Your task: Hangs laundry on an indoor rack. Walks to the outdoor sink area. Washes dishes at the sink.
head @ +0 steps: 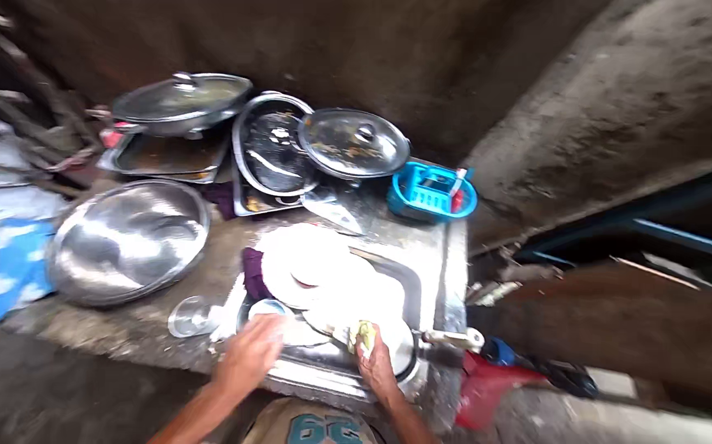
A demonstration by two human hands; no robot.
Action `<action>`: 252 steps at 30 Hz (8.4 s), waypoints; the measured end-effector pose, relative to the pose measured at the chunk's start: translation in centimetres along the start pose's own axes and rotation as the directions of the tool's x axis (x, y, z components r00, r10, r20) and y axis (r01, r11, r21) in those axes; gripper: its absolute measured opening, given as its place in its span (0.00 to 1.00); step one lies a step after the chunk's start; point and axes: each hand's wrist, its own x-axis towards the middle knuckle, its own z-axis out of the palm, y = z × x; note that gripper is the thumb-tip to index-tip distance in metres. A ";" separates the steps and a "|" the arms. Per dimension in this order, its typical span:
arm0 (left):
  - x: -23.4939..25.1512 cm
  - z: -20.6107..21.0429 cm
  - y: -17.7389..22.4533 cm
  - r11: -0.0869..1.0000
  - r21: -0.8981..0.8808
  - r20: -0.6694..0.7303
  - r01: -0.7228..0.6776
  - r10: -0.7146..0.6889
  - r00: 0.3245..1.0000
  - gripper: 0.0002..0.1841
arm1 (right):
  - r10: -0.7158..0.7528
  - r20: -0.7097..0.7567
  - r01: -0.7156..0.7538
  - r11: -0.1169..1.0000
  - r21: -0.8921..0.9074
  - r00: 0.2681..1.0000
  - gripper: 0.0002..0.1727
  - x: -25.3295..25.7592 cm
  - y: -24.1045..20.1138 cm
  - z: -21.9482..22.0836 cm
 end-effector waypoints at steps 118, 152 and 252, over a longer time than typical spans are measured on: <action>5.4 15.8 10.7 0.886 -0.458 0.024 0.064 -0.060 0.998 0.16 | 0.062 -0.572 0.293 0.811 0.507 0.818 0.21 3.1 2.7 -6.5; 5.8 12.3 7.7 0.040 -0.717 0.622 0.695 -0.412 0.666 0.31 | -0.310 -0.119 0.332 0.892 0.308 0.943 0.15 1.6 -3.7 -4.9; 2.8 10.2 4.6 0.991 -0.110 0.345 -0.080 0.114 0.932 0.19 | -0.175 -0.281 -0.024 0.810 -0.586 0.944 0.18 2.1 4.0 -6.1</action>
